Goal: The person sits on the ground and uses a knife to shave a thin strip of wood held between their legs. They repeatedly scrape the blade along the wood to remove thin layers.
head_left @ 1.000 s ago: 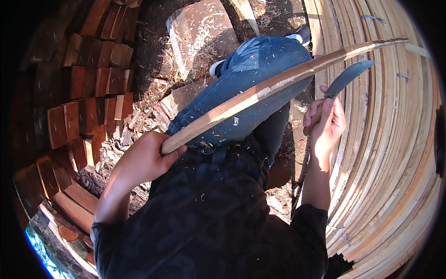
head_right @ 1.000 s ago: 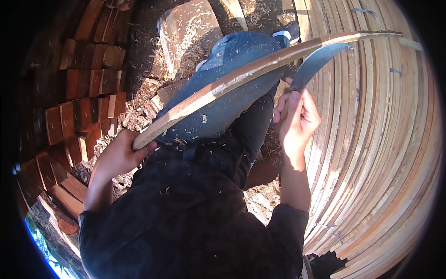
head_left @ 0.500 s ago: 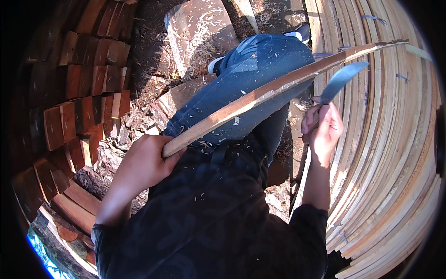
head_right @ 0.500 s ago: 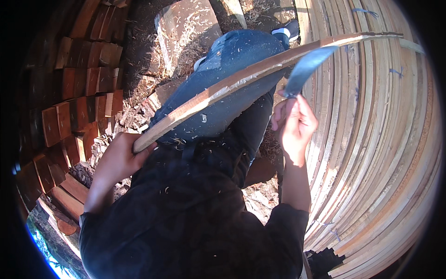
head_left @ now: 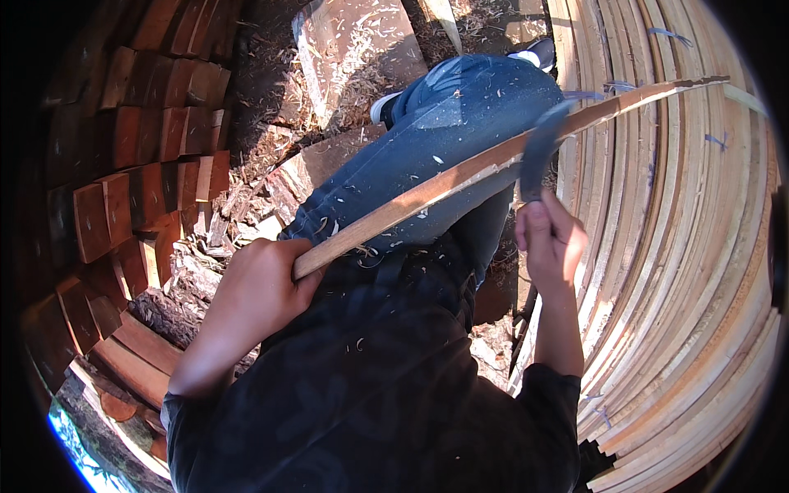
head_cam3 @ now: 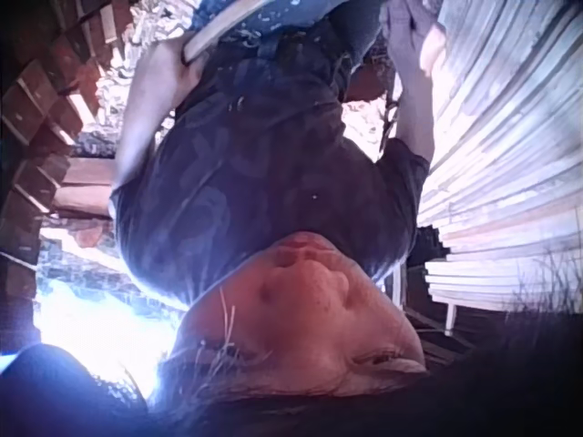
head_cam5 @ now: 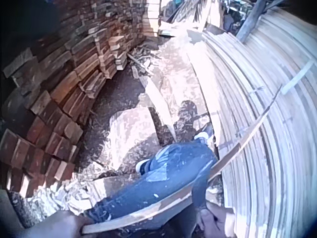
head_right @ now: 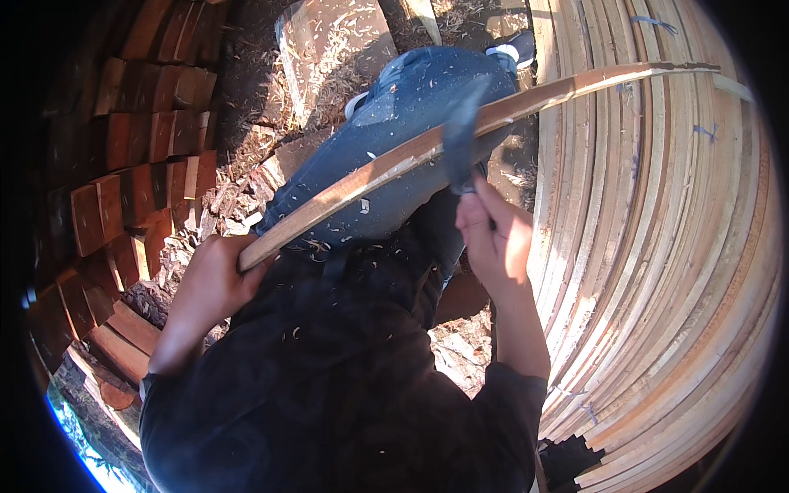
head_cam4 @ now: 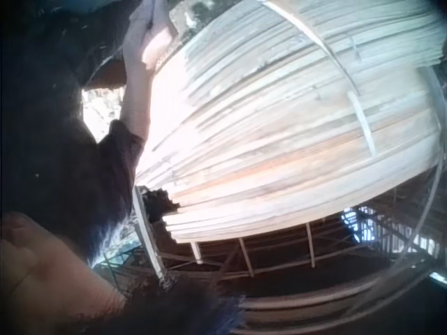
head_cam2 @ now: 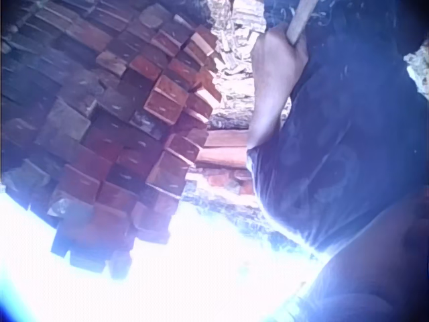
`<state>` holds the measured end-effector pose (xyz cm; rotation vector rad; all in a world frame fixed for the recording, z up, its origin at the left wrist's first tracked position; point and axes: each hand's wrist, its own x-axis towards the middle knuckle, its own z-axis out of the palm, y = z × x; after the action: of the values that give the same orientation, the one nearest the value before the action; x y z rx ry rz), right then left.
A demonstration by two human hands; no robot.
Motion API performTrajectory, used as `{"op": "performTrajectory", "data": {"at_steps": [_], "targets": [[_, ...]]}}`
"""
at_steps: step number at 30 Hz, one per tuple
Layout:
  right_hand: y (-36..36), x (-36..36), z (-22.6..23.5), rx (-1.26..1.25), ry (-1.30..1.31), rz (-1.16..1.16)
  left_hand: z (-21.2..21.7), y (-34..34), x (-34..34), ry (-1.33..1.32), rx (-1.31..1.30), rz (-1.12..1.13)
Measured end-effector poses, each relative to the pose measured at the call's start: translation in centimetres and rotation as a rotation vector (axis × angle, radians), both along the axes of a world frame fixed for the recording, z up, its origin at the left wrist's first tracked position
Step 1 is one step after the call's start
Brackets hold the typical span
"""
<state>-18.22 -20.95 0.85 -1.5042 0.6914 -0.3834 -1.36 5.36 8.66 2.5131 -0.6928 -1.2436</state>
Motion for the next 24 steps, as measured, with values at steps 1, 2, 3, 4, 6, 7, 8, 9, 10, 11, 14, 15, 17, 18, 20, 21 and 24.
{"op": "performTrajectory", "data": {"at_steps": [1,2,3,4,6,7,8,9,10,11,14,15,17,18,20,21,24], "targets": [[1.1,-0.1,-0.1,-0.045,0.084,0.187,-0.2,0.3,0.1,-0.013,-0.012,-0.021],[1.8,-0.1,-0.1,-0.090,0.168,0.374,-0.2,0.7,0.1,-0.027,-0.023,-0.042],[1.2,0.2,0.1,-0.010,0.055,0.150,-0.3,1.0,-0.4,-0.033,-0.037,-0.043],[0.2,0.7,0.6,0.069,-0.057,-0.075,-0.3,0.8,-0.4,-0.031,-0.046,0.004],[0.6,1.3,1.2,0.107,-0.156,-0.352,-0.3,0.3,-0.4,-0.017,-0.025,0.012],[1.1,-0.1,-0.3,-0.280,0.088,0.127,-0.1,0.1,-0.1,-0.011,-0.011,-0.011],[1.3,-0.4,-0.8,-0.307,0.075,0.199,-0.2,0.4,-0.1,-0.012,-0.012,-0.004],[1.1,-0.6,-1.1,-0.343,0.071,0.284,-0.2,0.6,-0.2,-0.022,-0.026,-0.006],[0.9,-0.5,-1.0,-0.379,0.067,0.370,-0.3,0.8,-0.3,-0.032,-0.039,-0.007],[-0.8,0.0,-0.1,-0.153,0.080,0.191,-0.4,0.8,-0.3,-0.041,-0.053,-0.008],[0.3,0.3,-0.6,-0.176,0.099,0.015,-0.1,0.5,-0.2,-0.028,-0.023,0.002],[0.8,0.0,-0.3,-0.193,0.131,0.143,-0.3,0.6,-0.4,-0.033,-0.025,0.000],[-0.1,-0.6,-0.8,-0.310,0.146,0.291,-0.4,0.6,-0.2,-0.051,-0.034,-0.010],[-1.1,-0.4,-0.6,-0.073,0.013,0.052,-0.3,0.5,-0.4,-0.056,-0.015,0.002],[-1.5,1.0,0.6,0.132,-0.158,-0.355,-0.3,0.4,-0.5,-0.038,-0.032,-0.002],[-0.8,0.4,-0.3,-0.080,0.032,-0.067,-0.3,0.6,-0.4,-0.048,-0.037,-0.012],[0.4,-0.5,-0.5,-0.233,0.165,0.341,-0.5,1.3,-0.9,-0.083,-0.038,-0.058]]}}
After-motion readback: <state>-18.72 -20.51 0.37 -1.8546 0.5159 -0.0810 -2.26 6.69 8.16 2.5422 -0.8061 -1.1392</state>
